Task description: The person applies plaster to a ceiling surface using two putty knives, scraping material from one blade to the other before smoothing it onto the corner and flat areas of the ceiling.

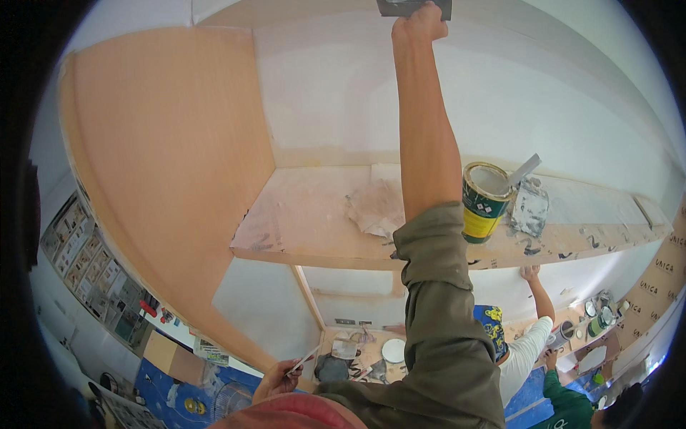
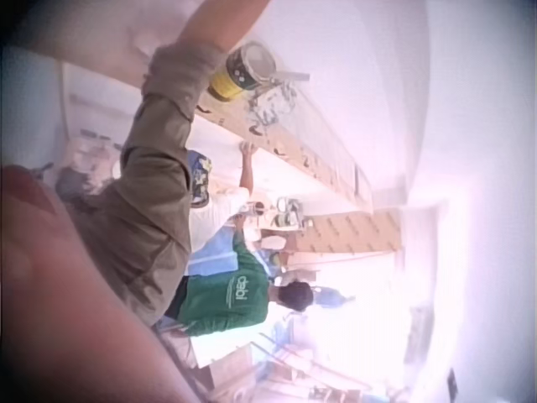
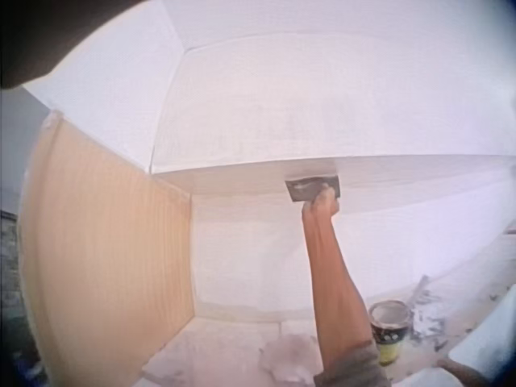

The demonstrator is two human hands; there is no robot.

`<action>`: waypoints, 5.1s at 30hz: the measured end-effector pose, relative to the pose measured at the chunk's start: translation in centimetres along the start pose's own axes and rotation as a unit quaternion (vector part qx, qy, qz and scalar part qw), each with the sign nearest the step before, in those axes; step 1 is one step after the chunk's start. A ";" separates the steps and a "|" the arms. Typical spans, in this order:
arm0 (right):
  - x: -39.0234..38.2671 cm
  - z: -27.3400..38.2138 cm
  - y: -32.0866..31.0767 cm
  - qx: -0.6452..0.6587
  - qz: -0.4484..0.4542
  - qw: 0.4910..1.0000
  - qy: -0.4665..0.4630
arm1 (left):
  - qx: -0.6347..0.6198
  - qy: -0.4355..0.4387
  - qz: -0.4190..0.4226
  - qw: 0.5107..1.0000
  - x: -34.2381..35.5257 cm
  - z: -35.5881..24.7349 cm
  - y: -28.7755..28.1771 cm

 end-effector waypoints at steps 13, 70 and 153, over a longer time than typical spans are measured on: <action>-11.3 18.3 5.1 0.007 0.342 0.926 -0.159 | 0.071 -0.026 0.045 0.996 2.7 1.1 0.8; 3.5 18.0 -21.0 -0.359 -0.001 0.931 -0.067 | -0.065 0.312 0.450 0.834 -1.0 -1.8 47.5; 13.5 -1.6 -6.9 -0.164 -0.098 0.980 -0.056 | -0.086 0.460 0.190 0.863 -6.9 -5.1 12.5</action>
Point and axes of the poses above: each hand's wrist, its own x-axis towards the middle knuckle, its own y-axis out of the palm, z = x × y, the point moved 1 cm from there along x, towards the middle knuckle, and after that the axes turned 14 degrees about -z, right-handed, at the moved point
